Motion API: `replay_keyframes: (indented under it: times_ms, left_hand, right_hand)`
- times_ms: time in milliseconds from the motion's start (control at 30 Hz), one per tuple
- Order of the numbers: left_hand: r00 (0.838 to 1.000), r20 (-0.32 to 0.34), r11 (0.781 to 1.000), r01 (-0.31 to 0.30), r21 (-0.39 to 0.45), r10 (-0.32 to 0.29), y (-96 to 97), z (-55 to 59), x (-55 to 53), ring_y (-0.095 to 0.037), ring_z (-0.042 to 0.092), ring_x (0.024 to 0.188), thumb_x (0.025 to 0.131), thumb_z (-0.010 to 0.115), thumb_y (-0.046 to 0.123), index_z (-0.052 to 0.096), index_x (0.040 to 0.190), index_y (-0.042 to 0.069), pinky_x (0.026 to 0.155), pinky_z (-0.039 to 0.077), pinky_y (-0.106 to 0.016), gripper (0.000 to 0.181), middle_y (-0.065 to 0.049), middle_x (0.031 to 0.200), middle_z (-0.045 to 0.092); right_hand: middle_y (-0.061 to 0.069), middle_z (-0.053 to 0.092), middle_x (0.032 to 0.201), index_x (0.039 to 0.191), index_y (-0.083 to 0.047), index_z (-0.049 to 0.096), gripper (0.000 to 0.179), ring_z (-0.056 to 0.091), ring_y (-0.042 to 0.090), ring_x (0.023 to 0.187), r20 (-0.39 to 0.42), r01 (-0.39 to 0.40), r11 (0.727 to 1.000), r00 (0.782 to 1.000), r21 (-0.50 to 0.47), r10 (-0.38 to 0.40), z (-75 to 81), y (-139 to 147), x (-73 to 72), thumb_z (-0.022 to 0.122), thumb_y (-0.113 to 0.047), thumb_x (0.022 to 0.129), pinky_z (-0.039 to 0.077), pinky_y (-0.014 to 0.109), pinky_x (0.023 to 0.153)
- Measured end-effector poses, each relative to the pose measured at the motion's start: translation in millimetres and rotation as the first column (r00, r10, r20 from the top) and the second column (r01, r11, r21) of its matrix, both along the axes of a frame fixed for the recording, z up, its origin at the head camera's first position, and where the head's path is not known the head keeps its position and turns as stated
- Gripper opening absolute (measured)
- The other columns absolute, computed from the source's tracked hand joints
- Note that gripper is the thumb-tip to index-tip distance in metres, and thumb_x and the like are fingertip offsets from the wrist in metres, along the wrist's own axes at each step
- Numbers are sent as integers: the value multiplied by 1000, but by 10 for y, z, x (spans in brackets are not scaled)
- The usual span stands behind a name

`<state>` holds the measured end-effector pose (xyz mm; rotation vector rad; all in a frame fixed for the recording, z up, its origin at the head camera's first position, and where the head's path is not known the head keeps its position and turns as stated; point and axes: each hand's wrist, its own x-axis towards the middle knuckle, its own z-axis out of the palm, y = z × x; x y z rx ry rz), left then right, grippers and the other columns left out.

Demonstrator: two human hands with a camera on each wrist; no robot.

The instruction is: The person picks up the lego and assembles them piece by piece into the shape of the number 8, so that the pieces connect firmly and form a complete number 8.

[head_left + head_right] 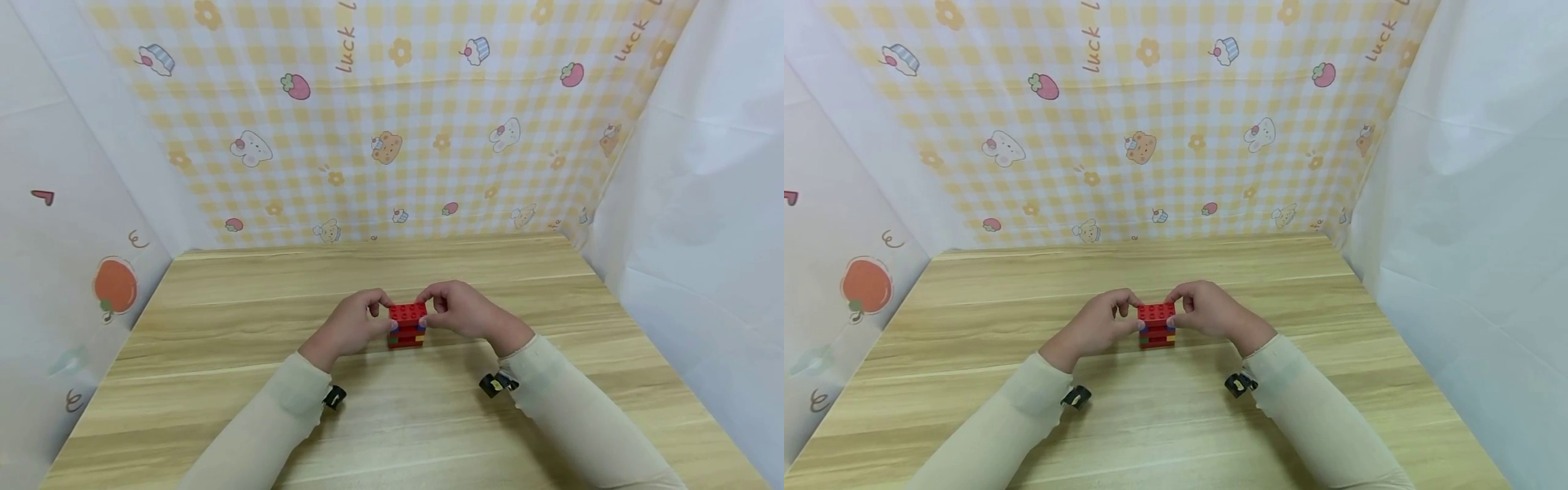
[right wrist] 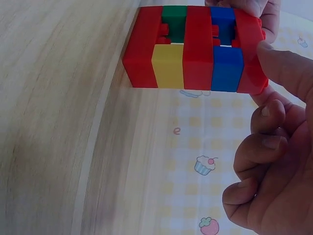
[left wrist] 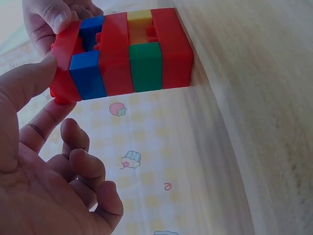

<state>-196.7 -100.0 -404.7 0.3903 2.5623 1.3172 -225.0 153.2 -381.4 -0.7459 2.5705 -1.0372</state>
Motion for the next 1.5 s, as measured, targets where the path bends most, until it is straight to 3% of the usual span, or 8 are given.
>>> replay_keyframes:
  times_ms: [733, 1133, 1500]
  left_hand:
    - [1000, 9, 999, 11, -35, -11, 5, 34, -42, -18, 45, 68, 95, 77, 29, 69, 114, 22, 59, 39, -32, 22, -7, 105, 52]
    - [1000, 17, 997, -2, -74, 3, -14, 78, -124, -23, 51, 80, 96, 77, 31, 70, 114, 21, 64, 42, -33, 22, -7, 108, 54]
    - [1000, 18, 997, -18, -77, 19, 3, 56, -231, -22, 51, 76, 99, 73, 34, 70, 123, 21, 63, 40, -32, 27, -7, 101, 53]
  right_hand:
    - [-2, 49, 69, 121, -11, 75, 28, 42, 13, 59, 11, 17, 1000, 1000, -19, -17, -52, 36, -19, 81, -20, 95, 38, 27, 59]
    - [-1, 51, 70, 125, -11, 75, 32, 44, 14, 62, -6, 33, 999, 999, -20, -33, -32, 11, -77, 81, -21, 95, 39, 28, 59]
    - [-2, 50, 70, 125, -14, 74, 33, 44, 14, 62, -145, 62, 998, 987, -19, -65, -113, 6, -92, 82, -22, 94, 39, 28, 57]
